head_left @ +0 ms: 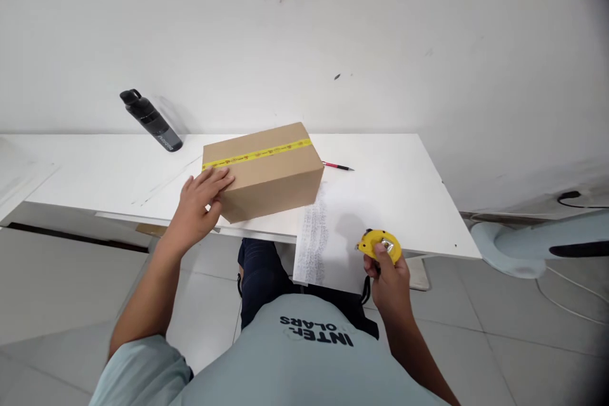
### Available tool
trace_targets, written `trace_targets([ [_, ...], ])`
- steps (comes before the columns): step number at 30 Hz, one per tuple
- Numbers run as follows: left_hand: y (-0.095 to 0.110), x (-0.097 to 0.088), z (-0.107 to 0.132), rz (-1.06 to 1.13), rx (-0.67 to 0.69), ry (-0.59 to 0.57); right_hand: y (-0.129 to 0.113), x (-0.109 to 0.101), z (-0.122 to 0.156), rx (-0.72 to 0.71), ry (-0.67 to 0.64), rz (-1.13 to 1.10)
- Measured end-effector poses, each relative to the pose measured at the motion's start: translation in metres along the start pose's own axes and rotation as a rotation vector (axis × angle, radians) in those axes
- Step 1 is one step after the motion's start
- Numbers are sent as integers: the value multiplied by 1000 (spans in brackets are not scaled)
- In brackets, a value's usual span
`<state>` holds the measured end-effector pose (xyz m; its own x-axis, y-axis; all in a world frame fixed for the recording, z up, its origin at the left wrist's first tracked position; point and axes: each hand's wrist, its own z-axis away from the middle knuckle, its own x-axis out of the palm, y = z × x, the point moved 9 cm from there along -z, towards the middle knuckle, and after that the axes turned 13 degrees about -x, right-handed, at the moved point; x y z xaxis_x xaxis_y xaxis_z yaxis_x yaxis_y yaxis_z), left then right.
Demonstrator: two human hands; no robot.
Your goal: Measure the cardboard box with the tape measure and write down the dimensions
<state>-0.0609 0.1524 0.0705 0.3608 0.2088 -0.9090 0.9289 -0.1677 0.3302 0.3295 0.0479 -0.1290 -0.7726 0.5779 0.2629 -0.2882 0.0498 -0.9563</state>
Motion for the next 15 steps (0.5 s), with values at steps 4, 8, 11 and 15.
trace_targets([
  [4, -7, -1, 7, 115, 82, 74, -13, 2, -9, -71, 32, -16],
  [8, 30, -19, 25, 68, 60, 447, -45, 28, -21, -152, -53, -61],
  [11, 101, -14, 45, 79, 302, 481, -72, 72, -23, -174, -285, -104],
  [15, 170, -4, 76, 84, 768, 515, -93, 141, 0, -185, -677, -151],
])
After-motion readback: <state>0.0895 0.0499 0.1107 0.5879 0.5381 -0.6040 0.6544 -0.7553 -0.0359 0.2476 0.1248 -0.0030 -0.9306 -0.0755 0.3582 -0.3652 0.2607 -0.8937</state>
